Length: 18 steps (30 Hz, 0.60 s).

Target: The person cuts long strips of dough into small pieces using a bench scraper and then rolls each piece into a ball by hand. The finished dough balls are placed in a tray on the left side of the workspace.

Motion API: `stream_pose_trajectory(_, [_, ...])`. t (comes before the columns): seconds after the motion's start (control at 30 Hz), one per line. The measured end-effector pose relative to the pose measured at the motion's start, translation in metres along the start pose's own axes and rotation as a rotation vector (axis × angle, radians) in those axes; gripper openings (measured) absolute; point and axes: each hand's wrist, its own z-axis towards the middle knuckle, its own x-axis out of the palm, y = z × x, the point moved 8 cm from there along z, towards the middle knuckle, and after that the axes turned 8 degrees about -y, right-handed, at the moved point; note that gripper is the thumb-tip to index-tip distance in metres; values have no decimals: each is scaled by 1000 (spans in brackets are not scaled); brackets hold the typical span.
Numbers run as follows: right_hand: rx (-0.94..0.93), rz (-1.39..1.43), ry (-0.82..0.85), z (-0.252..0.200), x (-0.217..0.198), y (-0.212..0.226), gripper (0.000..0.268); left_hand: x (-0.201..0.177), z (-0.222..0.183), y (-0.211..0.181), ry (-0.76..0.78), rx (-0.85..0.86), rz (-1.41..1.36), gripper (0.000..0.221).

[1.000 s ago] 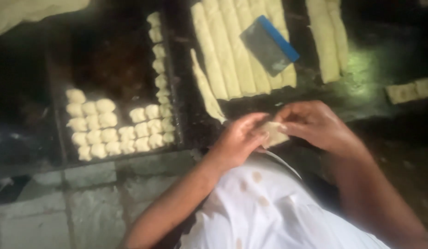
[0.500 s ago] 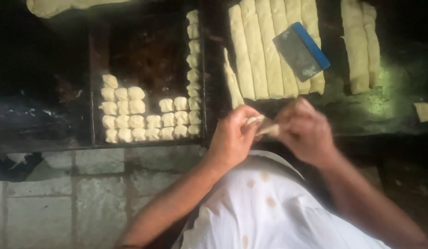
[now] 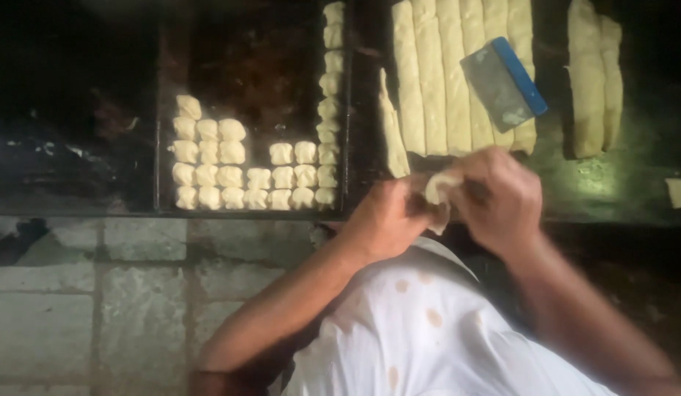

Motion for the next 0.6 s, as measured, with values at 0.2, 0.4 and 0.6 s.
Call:
stream_pose_trajectory(0.2, [-591, -106, -125, -18, 8, 66, 35, -18, 2, 34, -130, -169, -519, 36])
stream_pose_trajectory(0.4, [-681, -81, 35, -7, 21, 51, 22, -42, 0, 15, -231, -80, -232, 33])
stream_pose_trajectory(0.6, [-476, -85, 160, 28, 58, 94, 34, -80, -17, 23, -264, 64, 176, 37])
